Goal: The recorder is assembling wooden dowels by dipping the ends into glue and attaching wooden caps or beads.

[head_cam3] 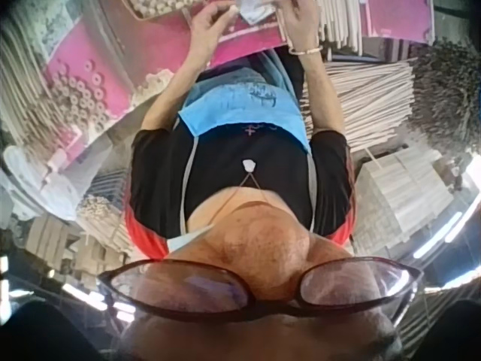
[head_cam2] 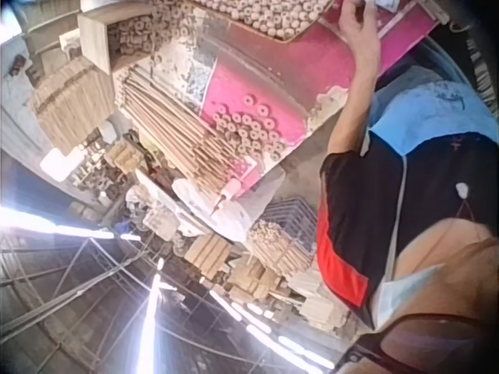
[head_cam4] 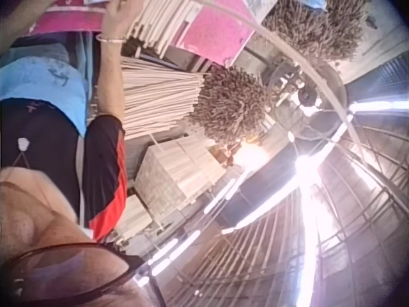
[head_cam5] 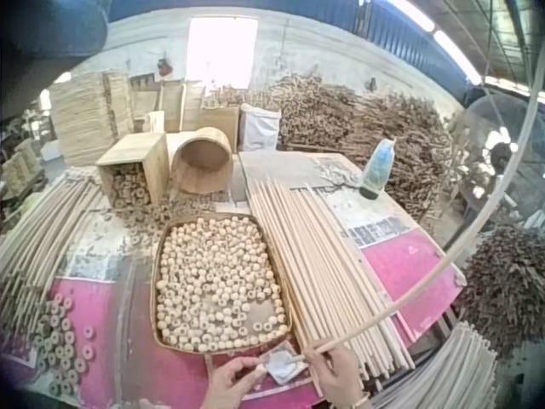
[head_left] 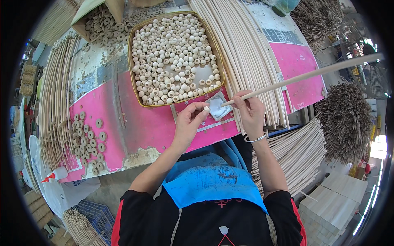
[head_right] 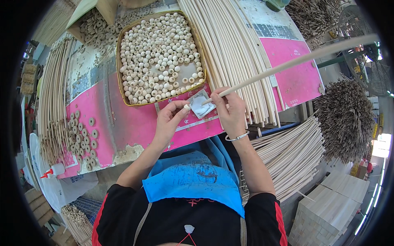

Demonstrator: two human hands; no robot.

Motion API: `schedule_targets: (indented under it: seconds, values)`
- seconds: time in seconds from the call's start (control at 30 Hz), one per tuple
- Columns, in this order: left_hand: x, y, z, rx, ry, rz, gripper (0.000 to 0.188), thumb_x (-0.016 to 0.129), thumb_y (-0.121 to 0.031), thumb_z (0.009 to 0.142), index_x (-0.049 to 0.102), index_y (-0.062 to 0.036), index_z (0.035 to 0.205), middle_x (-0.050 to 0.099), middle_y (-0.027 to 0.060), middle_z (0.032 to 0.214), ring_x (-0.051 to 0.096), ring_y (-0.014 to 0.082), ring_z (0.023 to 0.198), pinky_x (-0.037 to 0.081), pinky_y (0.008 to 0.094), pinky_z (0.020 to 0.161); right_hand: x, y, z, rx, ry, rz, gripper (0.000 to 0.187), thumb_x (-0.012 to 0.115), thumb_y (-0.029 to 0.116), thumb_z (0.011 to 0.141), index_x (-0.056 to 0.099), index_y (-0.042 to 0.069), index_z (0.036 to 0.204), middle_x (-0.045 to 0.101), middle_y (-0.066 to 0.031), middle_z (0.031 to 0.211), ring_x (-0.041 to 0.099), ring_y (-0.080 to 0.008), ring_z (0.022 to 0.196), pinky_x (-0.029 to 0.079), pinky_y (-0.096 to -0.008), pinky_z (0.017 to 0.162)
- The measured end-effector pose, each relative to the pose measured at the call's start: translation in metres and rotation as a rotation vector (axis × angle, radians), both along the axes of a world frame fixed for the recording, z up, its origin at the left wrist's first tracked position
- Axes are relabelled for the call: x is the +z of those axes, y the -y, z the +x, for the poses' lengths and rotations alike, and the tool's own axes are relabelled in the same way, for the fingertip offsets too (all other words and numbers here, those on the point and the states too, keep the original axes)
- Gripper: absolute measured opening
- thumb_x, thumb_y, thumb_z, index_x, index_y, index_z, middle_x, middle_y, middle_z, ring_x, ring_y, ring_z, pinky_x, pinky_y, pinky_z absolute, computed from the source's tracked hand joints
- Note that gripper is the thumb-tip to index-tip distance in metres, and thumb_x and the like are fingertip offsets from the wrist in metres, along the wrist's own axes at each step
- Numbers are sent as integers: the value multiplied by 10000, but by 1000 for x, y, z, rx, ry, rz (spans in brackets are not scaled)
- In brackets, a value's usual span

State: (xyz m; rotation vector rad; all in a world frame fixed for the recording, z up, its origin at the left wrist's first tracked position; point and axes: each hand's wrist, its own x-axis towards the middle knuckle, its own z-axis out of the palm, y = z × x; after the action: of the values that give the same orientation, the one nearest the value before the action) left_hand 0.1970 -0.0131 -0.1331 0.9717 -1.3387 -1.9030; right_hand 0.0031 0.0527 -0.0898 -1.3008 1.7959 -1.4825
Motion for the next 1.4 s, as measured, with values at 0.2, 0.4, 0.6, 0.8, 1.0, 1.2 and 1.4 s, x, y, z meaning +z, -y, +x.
schedule_targets:
  seconds: [0.2,0.4,0.6,0.8,1.0,1.2,1.4]
  values:
    - [0,1,-8,4,-29,25,269,632,-136,989,653,4,1217,675,13,962,607,60,854,512,227,792,12,-5,2,-7,201,-85,107,599,65,1001,630,-36,1013,673,-68,877,664,-104,803,551,-239,702]
    - [9,0,-12,-68,-103,138,261,604,-132,1003,642,-9,1231,696,55,1065,645,101,966,526,252,871,19,-9,10,4,245,-148,162,601,133,1013,617,-27,1028,691,-81,910,680,-122,823,565,-249,756]
    - [14,-2,-14,-79,-149,217,260,610,-140,1001,644,-5,1221,697,63,1057,656,116,952,531,266,882,10,-15,11,13,280,-163,163,591,144,1022,620,-15,1037,687,-76,933,647,-91,823,533,-229,733]
    - [10,-3,-8,-81,-131,165,250,611,-123,998,663,-8,1213,695,48,1045,657,111,954,532,259,894,4,-21,10,57,234,-140,154,584,138,1024,624,-11,1036,682,-75,954,620,-82,826,516,-218,741]
    - [16,-11,-9,-112,-95,-5,249,591,-116,1007,675,-1,1211,692,46,1033,656,112,958,529,261,900,4,-31,23,7,284,-182,164,557,147,1038,621,-5,1042,682,-88,980,636,-109,833,528,-241,763]
    - [37,-25,-46,-83,-381,147,420,540,-110,1029,471,-38,1437,647,76,1169,643,150,1075,554,317,922,8,-37,29,-253,512,-256,128,546,108,1037,614,-1,1045,683,-87,966,662,-121,827,552,-254,761]
    - [40,-6,-57,113,-291,95,364,541,-76,1018,503,-19,1375,653,82,1051,662,164,962,575,316,859,44,-79,-1,57,238,235,174,669,172,951,727,25,1024,655,-49,745,608,-112,645,457,-263,560]
